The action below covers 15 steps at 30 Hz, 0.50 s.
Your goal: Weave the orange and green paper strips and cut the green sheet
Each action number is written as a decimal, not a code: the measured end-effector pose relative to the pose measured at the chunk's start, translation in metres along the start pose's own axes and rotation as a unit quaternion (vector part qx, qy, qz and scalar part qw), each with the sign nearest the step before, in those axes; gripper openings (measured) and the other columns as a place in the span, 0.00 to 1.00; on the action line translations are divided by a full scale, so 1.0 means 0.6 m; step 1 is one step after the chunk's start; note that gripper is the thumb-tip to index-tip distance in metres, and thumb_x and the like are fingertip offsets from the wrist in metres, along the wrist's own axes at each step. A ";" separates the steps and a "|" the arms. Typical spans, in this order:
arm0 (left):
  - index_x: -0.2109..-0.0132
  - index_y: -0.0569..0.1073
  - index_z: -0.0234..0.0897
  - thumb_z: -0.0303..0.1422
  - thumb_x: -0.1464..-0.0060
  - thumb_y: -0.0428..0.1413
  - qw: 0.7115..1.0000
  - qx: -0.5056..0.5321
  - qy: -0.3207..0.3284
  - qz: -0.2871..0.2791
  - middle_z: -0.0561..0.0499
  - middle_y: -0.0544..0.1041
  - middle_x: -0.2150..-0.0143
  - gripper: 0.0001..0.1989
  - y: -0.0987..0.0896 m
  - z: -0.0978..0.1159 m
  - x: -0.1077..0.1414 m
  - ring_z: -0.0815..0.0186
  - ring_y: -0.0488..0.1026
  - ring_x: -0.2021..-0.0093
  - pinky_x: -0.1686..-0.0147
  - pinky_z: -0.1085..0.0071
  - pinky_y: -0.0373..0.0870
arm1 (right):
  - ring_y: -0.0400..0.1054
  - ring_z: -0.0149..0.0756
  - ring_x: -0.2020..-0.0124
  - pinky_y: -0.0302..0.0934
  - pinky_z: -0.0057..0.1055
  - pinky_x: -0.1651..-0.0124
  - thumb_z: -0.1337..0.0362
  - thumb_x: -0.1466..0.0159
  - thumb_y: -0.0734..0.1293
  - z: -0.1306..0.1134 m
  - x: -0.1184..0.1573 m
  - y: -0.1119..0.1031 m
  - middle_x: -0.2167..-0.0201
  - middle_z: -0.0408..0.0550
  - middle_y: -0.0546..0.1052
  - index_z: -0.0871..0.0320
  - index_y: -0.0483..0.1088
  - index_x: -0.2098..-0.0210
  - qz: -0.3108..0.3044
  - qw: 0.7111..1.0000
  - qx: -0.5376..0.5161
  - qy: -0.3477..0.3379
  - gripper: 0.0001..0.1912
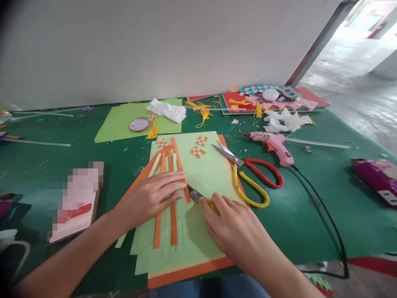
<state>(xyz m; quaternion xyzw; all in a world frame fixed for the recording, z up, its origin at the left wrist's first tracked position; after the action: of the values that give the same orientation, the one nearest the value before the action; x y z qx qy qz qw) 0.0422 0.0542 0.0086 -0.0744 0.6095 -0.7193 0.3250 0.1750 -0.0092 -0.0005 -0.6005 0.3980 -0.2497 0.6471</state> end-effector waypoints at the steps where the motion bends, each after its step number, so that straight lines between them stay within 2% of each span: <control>1: 0.51 0.75 0.34 0.37 0.34 0.49 1.000 -0.006 0.001 0.000 0.44 0.76 0.45 0.15 0.000 -0.001 0.000 0.59 0.71 0.43 0.44 0.60 0.71 | 0.69 0.36 0.73 0.63 0.35 0.75 0.69 0.34 0.58 0.000 0.000 0.000 0.67 0.47 0.69 0.61 0.68 0.48 -0.001 1.000 -0.004 0.000 0.16; 12: 0.53 0.75 0.36 0.38 0.35 0.50 0.999 0.012 -0.015 -0.030 0.44 0.75 0.45 0.13 0.007 -0.010 0.003 0.58 0.69 0.41 0.44 0.60 0.71 | 0.69 0.35 0.73 0.60 0.33 0.75 0.69 0.34 0.58 0.004 -0.005 0.001 0.67 0.48 0.69 0.61 0.67 0.48 -0.010 1.000 0.002 0.008 0.16; 15: 0.50 0.74 0.37 0.39 0.35 0.50 0.999 0.009 -0.016 -0.041 0.45 0.74 0.44 0.14 0.006 -0.009 0.003 0.58 0.68 0.40 0.43 0.59 0.69 | 0.69 0.35 0.73 0.59 0.33 0.74 0.69 0.34 0.58 0.007 -0.005 0.005 0.66 0.48 0.69 0.60 0.66 0.47 -0.025 1.000 0.003 0.007 0.17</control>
<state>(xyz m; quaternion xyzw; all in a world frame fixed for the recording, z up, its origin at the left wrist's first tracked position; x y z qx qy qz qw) 0.0394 0.0578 0.0031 -0.1075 0.5941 -0.7363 0.3056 0.1762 -0.0041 -0.0031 -0.6061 0.3868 -0.2711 0.6400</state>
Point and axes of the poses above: each hand's wrist, its own x-axis away from the middle knuckle, its own y-axis out of the palm, z = x × y, the point moved 8 cm from there along -x, towards the middle knuckle
